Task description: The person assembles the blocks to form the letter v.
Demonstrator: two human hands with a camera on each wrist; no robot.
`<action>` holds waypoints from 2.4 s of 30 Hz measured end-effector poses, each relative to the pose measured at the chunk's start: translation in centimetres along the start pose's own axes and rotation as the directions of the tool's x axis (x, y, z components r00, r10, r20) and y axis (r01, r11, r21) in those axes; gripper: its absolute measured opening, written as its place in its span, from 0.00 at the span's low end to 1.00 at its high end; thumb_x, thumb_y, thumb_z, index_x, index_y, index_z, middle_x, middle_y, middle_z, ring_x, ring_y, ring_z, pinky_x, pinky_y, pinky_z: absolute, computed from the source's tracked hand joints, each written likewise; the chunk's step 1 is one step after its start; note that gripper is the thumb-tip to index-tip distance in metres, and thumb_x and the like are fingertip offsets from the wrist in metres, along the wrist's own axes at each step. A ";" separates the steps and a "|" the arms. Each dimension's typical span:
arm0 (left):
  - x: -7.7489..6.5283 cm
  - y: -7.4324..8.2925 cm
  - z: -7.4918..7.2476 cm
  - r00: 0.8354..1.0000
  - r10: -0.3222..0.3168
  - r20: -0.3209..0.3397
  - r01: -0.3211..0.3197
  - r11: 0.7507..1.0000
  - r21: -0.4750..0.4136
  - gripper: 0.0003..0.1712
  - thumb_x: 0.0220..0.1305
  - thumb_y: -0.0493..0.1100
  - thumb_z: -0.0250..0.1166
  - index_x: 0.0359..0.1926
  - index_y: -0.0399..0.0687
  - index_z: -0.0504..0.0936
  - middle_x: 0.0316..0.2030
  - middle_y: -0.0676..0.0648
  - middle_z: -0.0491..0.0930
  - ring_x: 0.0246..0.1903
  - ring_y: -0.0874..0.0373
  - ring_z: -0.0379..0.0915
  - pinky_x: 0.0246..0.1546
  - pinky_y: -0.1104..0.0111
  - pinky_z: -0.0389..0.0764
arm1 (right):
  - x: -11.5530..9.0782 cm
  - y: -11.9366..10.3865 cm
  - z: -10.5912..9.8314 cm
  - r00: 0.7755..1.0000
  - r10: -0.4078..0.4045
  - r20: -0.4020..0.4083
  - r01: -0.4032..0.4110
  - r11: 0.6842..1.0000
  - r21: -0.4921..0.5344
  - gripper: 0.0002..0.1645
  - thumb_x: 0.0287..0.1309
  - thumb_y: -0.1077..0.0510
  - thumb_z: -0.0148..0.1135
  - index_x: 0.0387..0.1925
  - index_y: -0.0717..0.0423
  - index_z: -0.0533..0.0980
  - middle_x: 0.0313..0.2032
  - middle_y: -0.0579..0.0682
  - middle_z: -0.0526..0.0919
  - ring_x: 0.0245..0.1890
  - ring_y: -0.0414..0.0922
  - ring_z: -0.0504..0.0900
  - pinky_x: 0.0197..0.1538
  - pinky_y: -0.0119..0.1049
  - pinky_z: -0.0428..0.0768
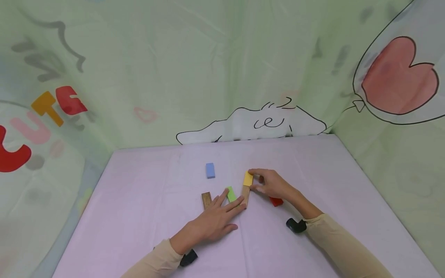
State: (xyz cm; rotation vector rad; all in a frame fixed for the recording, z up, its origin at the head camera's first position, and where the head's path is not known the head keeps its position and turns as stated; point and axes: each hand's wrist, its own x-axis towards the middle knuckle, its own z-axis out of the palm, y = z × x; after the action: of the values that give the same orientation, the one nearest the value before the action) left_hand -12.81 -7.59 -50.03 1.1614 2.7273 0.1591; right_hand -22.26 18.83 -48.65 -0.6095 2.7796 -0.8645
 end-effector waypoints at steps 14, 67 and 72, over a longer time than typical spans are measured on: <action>-0.1 -0.1 0.1 1.000 0.003 -0.001 -0.003 1.000 -0.021 0.40 0.81 0.60 0.55 0.85 0.64 0.53 0.87 0.58 0.45 0.86 0.35 0.36 0.78 0.41 0.64 | 0.0 0.0 0.0 1.000 -0.017 0.010 0.017 1.000 -0.015 0.36 0.62 0.55 0.76 0.69 0.61 0.77 0.56 0.57 0.86 0.42 0.46 0.78 0.41 0.30 0.76; 0.0 0.0 -0.2 1.000 0.012 -0.016 -0.012 1.000 -0.015 0.41 0.81 0.60 0.56 0.86 0.62 0.51 0.87 0.57 0.42 0.85 0.33 0.37 0.79 0.41 0.62 | -2.0 -2.4 1.3 0.974 -0.222 -0.043 0.187 0.900 -0.394 0.29 0.63 0.40 0.74 0.55 0.57 0.85 0.65 0.57 0.84 0.71 0.58 0.79 0.64 0.64 0.80; 0.1 -0.2 -0.2 0.994 0.052 -0.098 -0.049 0.998 0.028 0.38 0.80 0.57 0.59 0.84 0.56 0.59 0.86 0.50 0.50 0.84 0.35 0.45 0.83 0.47 0.57 | -2.1 -2.5 1.5 0.976 -0.217 -0.028 0.192 0.909 -0.369 0.26 0.64 0.44 0.75 0.53 0.59 0.85 0.65 0.60 0.83 0.71 0.61 0.78 0.66 0.62 0.80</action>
State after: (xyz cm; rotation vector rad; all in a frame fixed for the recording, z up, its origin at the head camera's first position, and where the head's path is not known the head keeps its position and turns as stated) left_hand -13.08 -7.63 -49.93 1.2626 2.7942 0.1939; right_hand -19.15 17.16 -48.35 -0.9622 3.0023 -0.4007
